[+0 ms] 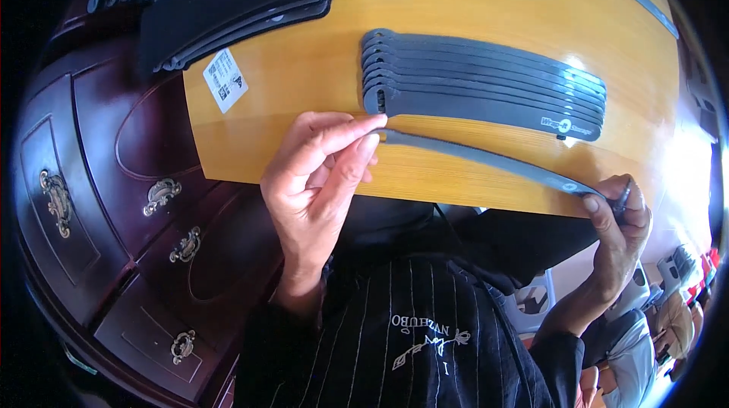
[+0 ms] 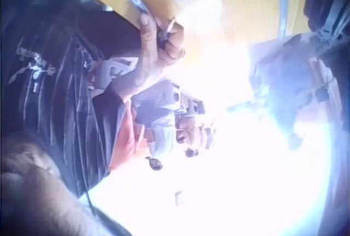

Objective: Removing waste material from pre-cut holes in storage straps using a small tool.

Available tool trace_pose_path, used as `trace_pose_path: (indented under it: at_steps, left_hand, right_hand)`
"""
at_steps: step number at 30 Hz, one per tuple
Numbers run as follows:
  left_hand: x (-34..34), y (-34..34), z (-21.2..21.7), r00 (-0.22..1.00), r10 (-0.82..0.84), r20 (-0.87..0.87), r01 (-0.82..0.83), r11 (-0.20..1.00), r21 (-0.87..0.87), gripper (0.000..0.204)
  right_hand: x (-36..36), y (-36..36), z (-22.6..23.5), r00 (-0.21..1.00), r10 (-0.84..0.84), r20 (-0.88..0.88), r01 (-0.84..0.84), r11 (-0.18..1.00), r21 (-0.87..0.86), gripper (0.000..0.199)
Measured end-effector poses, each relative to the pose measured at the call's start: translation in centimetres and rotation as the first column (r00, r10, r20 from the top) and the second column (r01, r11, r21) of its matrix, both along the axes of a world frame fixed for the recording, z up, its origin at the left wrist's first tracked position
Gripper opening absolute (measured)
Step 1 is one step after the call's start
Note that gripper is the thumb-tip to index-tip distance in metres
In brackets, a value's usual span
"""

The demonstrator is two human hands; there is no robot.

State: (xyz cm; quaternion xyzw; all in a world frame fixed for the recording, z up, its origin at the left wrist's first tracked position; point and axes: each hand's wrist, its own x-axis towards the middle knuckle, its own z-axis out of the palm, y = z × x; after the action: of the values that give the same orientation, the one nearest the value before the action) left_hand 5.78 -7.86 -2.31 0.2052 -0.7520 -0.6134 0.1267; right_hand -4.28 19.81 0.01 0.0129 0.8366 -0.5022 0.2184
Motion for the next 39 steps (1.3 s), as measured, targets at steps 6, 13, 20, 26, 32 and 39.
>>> trace_pose_path:
  at_steps: [6,13,20,26,32,39]
  left_hand:
    - [-0.9,0.1,-0.6,0.994,0.110,0.026,-0.110,0.994,-0.015,0.021]
    - [-1.0,-0.2,-1.2,0.997,0.078,-0.016,-0.079,0.993,-0.089,0.021]
    - [-1.2,-0.3,-1.6,0.995,0.076,-0.058,-0.079,0.995,-0.061,0.019]
    - [-1.5,-0.3,-1.8,0.995,0.067,-0.075,-0.075,0.991,-0.110,0.018]
    - [-1.5,-0.3,-2.0,0.996,0.074,-0.045,-0.079,0.990,-0.114,0.017]
    - [-1.7,-0.3,-1.6,0.996,0.085,-0.040,-0.089,0.991,-0.101,0.017]
  right_hand:
    - [-0.8,0.0,-0.7,0.991,-0.033,-0.131,0.037,0.999,0.027,0.024]
    - [-0.9,-0.6,-1.0,0.988,-0.116,-0.097,0.123,0.990,0.065,0.018]
    - [-1.2,-0.2,-1.7,0.985,-0.061,-0.163,0.075,0.994,0.079,0.017]
    - [-1.3,0.0,-1.6,0.991,-0.050,-0.121,0.055,0.998,0.032,0.017]
    - [-1.2,-0.2,-1.8,0.987,-0.076,-0.144,0.087,0.993,0.074,0.017]
    - [-1.3,-1.0,-1.6,0.985,-0.116,-0.125,0.130,0.986,0.103,0.017]
